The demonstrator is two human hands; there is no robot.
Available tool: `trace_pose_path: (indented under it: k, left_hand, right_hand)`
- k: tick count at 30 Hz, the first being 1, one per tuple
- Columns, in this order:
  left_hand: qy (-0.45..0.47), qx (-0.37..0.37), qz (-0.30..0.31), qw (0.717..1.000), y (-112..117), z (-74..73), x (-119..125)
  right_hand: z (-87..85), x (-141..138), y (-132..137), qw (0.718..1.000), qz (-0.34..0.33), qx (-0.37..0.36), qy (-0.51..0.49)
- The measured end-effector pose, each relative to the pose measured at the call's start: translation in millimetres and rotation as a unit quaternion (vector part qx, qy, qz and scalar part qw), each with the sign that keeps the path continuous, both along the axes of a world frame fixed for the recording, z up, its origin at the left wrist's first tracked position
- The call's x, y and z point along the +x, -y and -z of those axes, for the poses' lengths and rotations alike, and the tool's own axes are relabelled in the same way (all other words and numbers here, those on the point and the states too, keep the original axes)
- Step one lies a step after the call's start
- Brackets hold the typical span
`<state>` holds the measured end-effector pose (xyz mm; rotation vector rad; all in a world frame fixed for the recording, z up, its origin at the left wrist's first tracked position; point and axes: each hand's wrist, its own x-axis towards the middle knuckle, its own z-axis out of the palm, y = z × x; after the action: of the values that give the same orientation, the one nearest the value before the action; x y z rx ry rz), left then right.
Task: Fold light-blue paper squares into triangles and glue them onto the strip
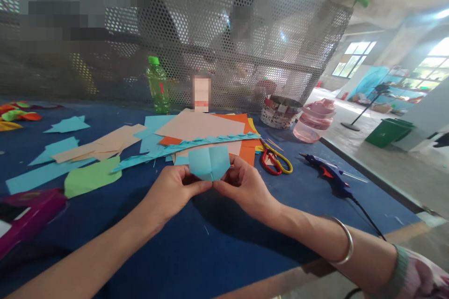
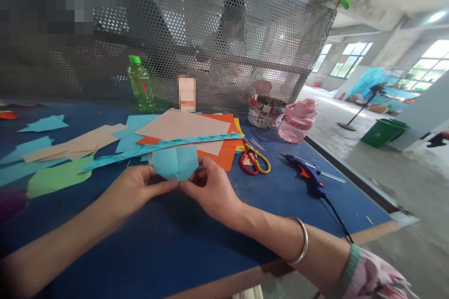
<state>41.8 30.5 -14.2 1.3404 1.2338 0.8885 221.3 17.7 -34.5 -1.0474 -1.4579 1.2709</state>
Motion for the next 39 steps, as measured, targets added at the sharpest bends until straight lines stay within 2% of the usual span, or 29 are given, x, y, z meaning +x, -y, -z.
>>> trace_pose_path:
  k: [6, 11, 15, 18, 28, 39]
  left_hand:
    - [0.007, -0.005, 0.007, 1.0, 2.8, -2.4, 1.3]
    - [0.073, -0.063, 0.033, 0.995, 3.3, -4.0, 1.3]
    - [0.106, -0.112, 0.032, 0.988, 2.3, -3.6, -0.8]
    - [0.111, -0.117, 0.024, 0.987, 1.5, -3.5, -1.3]
    - [0.086, -0.119, 0.079, 0.986, 4.5, -2.2, -2.2]
    - [0.05, -0.102, 0.093, 0.989, 5.4, -1.2, -3.7]
  right_hand:
    - [3.4, -0.2, 1.2, 0.998, 0.013, 0.038, 0.055]
    - [-0.4, 5.0, 0.3, 0.98, 0.072, 0.167, 0.08]
    - [-5.1, 10.6, -1.9, 0.966, 0.034, 0.218, 0.136]
    - [-5.3, 11.9, -4.2, 0.963, 0.02, 0.203, 0.177]
    - [-5.3, 8.6, -4.3, 0.979, 0.053, 0.148, 0.127]
    - [-1.0, 6.1, -1.9, 0.987, 0.052, 0.119, 0.099]
